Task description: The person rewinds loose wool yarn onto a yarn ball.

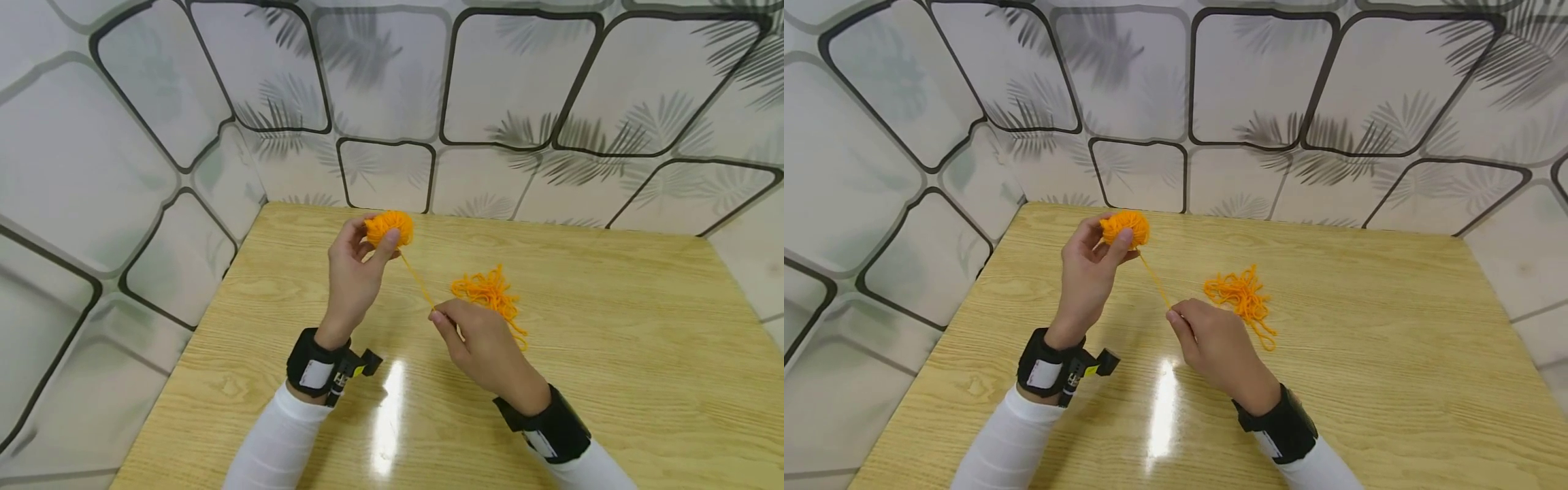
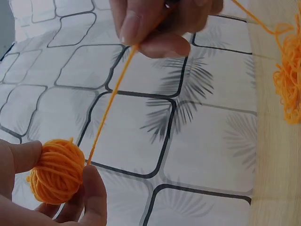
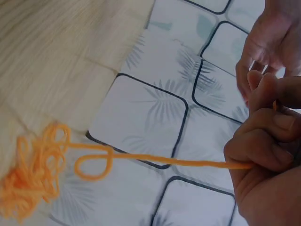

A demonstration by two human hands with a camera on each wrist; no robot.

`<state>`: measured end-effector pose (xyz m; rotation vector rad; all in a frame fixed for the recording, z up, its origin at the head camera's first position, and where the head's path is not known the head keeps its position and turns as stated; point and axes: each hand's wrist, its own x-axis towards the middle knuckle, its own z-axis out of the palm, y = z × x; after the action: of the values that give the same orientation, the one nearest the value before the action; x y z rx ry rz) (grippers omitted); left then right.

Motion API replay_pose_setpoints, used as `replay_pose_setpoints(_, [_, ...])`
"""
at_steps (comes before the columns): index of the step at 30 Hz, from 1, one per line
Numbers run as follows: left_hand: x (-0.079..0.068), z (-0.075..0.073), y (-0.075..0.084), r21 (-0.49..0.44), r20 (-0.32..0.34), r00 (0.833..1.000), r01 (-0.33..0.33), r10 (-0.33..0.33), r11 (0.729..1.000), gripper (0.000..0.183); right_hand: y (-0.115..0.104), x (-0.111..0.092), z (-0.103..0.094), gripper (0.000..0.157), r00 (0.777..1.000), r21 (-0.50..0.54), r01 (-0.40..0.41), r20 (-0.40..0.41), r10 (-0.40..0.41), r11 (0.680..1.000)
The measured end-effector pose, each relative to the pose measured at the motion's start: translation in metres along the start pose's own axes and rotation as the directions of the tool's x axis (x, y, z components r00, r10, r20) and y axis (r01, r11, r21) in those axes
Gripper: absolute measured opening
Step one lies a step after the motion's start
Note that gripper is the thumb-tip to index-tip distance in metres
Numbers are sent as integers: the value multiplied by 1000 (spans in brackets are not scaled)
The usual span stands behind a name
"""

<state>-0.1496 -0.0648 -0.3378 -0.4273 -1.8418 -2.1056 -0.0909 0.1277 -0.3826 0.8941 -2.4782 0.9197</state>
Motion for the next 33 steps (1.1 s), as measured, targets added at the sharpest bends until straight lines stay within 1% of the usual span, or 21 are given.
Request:
replay_pose_setpoints(2, [1,1,2,14,-2,1000,-11,11,1000,39,-3,-2,-2,13,998,-96,53,-30,-57,994])
replay_pose_setpoints(4, [1,2,6,38,4,1000,-25,25,999,39,-5,-4,-5,12,994,-151,87,-51,-95,985])
replay_pose_setpoints(8, [2,2,14,102,27,998,-52,50,993,38,-9,-8,-11,11,985,-201,123,-93,-144,972])
replay_pose_setpoints(9, [2,1,14,112,31,998,-55,52,992,38,-10,-8,-13,10,983,-208,128,-104,-152,970])
replay_pose_setpoints(11, [2,1,13,131,39,998,-49,44,990,38,-12,-9,-17,9,975,-214,145,-134,-176,966])
replay_pose_setpoints(14, [2,1,12,183,54,999,-18,8,983,38,-16,-9,-23,7,959,-205,176,-183,-215,963])
replay_pose_setpoints(18, [-1,2,9,266,86,995,32,-57,963,38,-24,-7,-33,5,941,-140,208,-240,-237,968])
replay_pose_setpoints(20, [-2,3,7,283,107,990,57,-90,958,38,-28,-5,-38,4,933,-94,222,-268,-240,970])
replay_pose_setpoints(23, [-3,4,6,273,145,980,95,-139,957,38,-34,0,-48,7,920,-35,241,-311,-240,970])
replay_pose_setpoints(24, [-4,3,1,265,160,976,101,-147,959,38,-35,2,-50,8,915,-22,244,-324,-238,969])
replay_pose_setpoints(26, [-6,4,0,258,195,966,116,-170,959,38,-37,5,-55,10,911,2,243,-344,-228,970])
replay_pose_setpoints(28, [-9,5,0,267,241,952,121,-187,956,38,-37,8,-60,10,909,28,238,-358,-213,971])
replay_pose_setpoints(30, [-13,6,0,285,287,938,109,-193,952,38,-36,12,-64,11,907,51,237,-370,-202,970])
replay_pose_setpoints(31, [-15,8,4,297,311,929,108,-202,949,39,-36,14,-66,12,906,61,237,-374,-198,970])
replay_pose_setpoints(33, [-20,9,4,309,354,911,101,-213,946,40,-35,18,-70,13,906,83,233,-380,-185,969])
